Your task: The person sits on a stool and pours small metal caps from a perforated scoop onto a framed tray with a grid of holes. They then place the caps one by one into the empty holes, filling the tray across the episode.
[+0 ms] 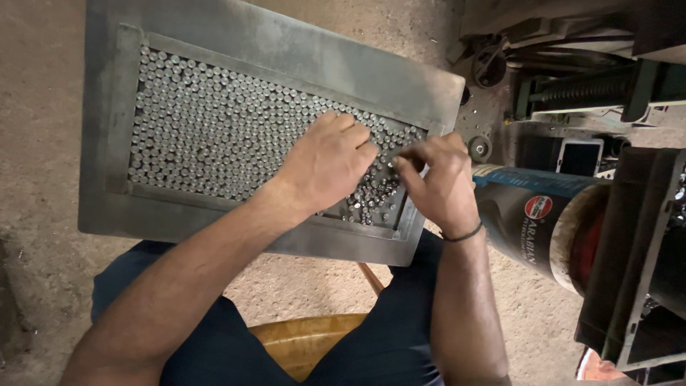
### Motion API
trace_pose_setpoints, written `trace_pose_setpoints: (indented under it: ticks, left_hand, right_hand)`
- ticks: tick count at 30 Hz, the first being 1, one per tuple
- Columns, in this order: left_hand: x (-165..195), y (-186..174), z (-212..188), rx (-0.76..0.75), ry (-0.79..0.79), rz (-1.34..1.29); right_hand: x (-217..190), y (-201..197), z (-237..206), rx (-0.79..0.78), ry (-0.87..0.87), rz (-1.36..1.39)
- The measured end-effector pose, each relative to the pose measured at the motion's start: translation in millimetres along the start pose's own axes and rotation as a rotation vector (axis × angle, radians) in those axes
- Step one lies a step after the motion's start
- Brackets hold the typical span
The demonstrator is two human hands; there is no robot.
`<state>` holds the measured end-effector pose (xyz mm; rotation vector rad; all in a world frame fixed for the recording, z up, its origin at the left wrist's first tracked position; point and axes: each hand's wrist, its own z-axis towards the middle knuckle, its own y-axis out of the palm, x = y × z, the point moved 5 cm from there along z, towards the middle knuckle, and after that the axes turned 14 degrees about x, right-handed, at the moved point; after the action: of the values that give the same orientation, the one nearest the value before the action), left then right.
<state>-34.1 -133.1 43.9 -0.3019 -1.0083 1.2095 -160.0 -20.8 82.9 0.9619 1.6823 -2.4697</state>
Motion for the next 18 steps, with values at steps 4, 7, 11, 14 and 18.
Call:
trace_pose_setpoints:
  ticks: [4,7,11,14,18]
  left_hand:
    - [4.2,1.8,0.8,0.04,0.006,-0.016]
    - [6.7,6.4,0.6,0.006,0.023,0.008]
    - [7.4,9.6,0.2,0.002,-0.014,0.038]
    - [7.2,10.2,-0.5,-0.008,-0.024,0.046]
    - [8.2,10.6,0.1,-0.004,-0.012,0.064]
  right_hand:
    - [5.0,-3.1,0.8,-0.026,0.06,0.025]
    - [0.9,-3.9,-1.3,-0.113,-0.019,0.029]
    - [0.7,-2.4,-4.6,-0.139,0.005,0.001]
    - [4.8,-0.9,-3.3,-0.096,0.06,-0.016]
    - [15.8,-6.6,-2.4,-0.015,0.154,0.001]
